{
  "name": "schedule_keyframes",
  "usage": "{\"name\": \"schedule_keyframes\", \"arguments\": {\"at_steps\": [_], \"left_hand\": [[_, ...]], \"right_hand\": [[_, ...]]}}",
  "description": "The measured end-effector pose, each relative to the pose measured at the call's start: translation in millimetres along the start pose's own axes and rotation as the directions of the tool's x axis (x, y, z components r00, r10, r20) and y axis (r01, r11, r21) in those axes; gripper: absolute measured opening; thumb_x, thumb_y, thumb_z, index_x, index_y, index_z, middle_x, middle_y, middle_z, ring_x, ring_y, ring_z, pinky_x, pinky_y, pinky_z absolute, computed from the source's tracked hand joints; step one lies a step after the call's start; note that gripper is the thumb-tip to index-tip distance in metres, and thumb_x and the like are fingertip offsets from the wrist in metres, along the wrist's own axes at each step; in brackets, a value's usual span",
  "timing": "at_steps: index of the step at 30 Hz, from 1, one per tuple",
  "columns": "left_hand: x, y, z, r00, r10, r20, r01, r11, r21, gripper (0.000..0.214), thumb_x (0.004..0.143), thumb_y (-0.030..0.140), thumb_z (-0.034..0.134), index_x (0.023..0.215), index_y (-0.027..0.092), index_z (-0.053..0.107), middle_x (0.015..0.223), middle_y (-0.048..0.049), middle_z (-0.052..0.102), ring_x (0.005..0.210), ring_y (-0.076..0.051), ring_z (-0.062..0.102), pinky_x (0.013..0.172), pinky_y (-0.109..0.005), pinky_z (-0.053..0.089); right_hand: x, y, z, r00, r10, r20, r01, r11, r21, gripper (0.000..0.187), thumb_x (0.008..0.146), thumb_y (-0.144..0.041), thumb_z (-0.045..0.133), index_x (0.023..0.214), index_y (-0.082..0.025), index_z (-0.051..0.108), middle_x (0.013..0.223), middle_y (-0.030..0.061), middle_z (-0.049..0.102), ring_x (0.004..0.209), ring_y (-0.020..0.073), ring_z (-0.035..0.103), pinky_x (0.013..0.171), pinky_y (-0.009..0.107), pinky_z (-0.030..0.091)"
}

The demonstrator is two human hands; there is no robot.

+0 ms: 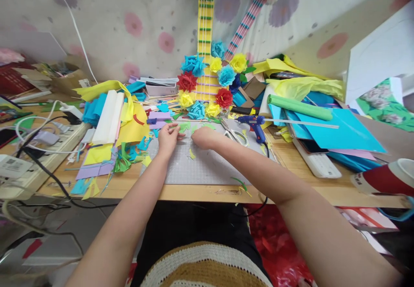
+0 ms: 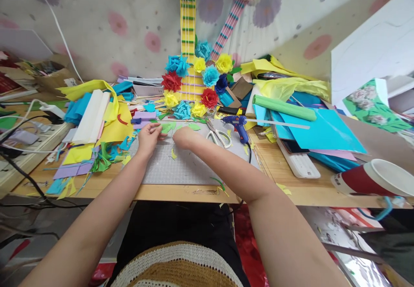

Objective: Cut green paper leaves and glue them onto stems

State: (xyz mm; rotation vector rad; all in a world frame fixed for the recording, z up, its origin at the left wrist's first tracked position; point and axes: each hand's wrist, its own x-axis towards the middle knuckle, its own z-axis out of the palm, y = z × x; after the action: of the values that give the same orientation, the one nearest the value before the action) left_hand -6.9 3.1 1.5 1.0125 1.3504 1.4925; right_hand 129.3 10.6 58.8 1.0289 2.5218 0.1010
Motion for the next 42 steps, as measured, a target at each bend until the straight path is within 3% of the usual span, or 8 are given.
{"name": "schedule_keyframes", "arguments": {"at_steps": [4, 7, 11, 14, 17, 23, 42], "left_hand": [[-2, -2, 0.7, 0.998, -0.016, 0.067, 0.012, 0.998, 0.057, 0.026, 0.070, 0.025, 0.063, 0.091, 0.015, 0.052, 0.063, 0.0003, 0.064, 0.051, -0.014, 0.064, 0.046, -0.022, 0.048], [-4, -4, 1.6, 0.993, -0.012, 0.117, 0.000, 0.995, 0.103, 0.028, 0.069, 0.024, 0.062, 0.094, 0.016, 0.052, 0.067, 0.0004, 0.064, 0.051, -0.014, 0.063, 0.045, -0.021, 0.047], [-8, -3, 2.6, 0.978, -0.005, 0.209, -0.030, 0.986, 0.163, 0.028, 0.067, 0.024, 0.063, 0.092, 0.016, 0.052, 0.064, 0.0016, 0.062, 0.052, -0.013, 0.063, 0.043, -0.019, 0.046], [-10, -1, 3.2, 0.973, -0.007, 0.230, -0.038, 0.980, 0.194, 0.029, 0.066, 0.024, 0.064, 0.090, 0.016, 0.052, 0.065, 0.0016, 0.062, 0.052, -0.013, 0.063, 0.042, -0.019, 0.045], [-11, 1, 3.4, 0.971, -0.023, 0.236, -0.029, 0.976, 0.214, 0.031, 0.065, 0.024, 0.066, 0.091, 0.016, 0.051, 0.066, 0.0016, 0.062, 0.052, -0.012, 0.063, 0.043, -0.018, 0.044], [-10, -2, 2.6, 0.969, -0.014, 0.248, -0.039, 0.977, 0.208, 0.032, 0.065, 0.025, 0.066, 0.091, 0.016, 0.051, 0.067, 0.0012, 0.062, 0.051, -0.012, 0.062, 0.041, -0.018, 0.043], [-10, 0, 3.2, 0.967, -0.017, 0.255, -0.038, 0.977, 0.210, 0.030, 0.065, 0.024, 0.065, 0.090, 0.016, 0.050, 0.063, 0.0022, 0.061, 0.048, -0.011, 0.060, 0.040, -0.018, 0.043]], "right_hand": [[-7, 13, 9, 0.998, 0.029, -0.051, -0.024, 0.996, 0.090, 0.025, 0.073, -0.016, 0.053, 0.096, -0.014, 0.063, 0.094, 0.0125, 0.067, 0.084, 0.0234, 0.062, 0.060, 0.027, 0.038], [-15, 27, 23, 0.981, 0.074, -0.177, -0.022, 0.959, 0.281, 0.018, 0.070, -0.018, 0.054, 0.086, -0.017, 0.061, 0.085, 0.0064, 0.066, 0.075, 0.0178, 0.059, 0.056, 0.024, 0.033], [-27, 37, 45, 0.865, 0.238, -0.441, 0.051, 0.834, 0.550, 0.013, 0.072, -0.015, 0.049, 0.082, -0.018, 0.058, 0.079, 0.0019, 0.061, 0.071, 0.0127, 0.053, 0.061, 0.023, 0.034], [-32, 35, 60, 0.792, 0.341, -0.507, 0.127, 0.720, 0.682, 0.012, 0.074, -0.015, 0.047, 0.080, -0.017, 0.057, 0.079, 0.0021, 0.058, 0.071, 0.0114, 0.051, 0.066, 0.022, 0.037], [-32, 27, 67, 0.769, 0.360, -0.528, 0.174, 0.678, 0.715, 0.010, 0.075, -0.015, 0.048, 0.078, -0.017, 0.058, 0.081, 0.0025, 0.057, 0.070, 0.0109, 0.051, 0.067, 0.022, 0.038], [-22, 20, 69, 0.724, 0.365, -0.585, 0.162, 0.734, 0.659, 0.010, 0.077, -0.014, 0.050, 0.075, -0.018, 0.059, 0.071, 0.0016, 0.058, 0.069, 0.0131, 0.049, 0.068, 0.024, 0.036], [-20, 22, 72, 0.753, 0.327, -0.572, 0.076, 0.819, 0.568, 0.011, 0.077, -0.015, 0.050, 0.078, -0.019, 0.059, 0.079, 0.0037, 0.060, 0.080, 0.0164, 0.051, 0.071, 0.026, 0.036]]}}
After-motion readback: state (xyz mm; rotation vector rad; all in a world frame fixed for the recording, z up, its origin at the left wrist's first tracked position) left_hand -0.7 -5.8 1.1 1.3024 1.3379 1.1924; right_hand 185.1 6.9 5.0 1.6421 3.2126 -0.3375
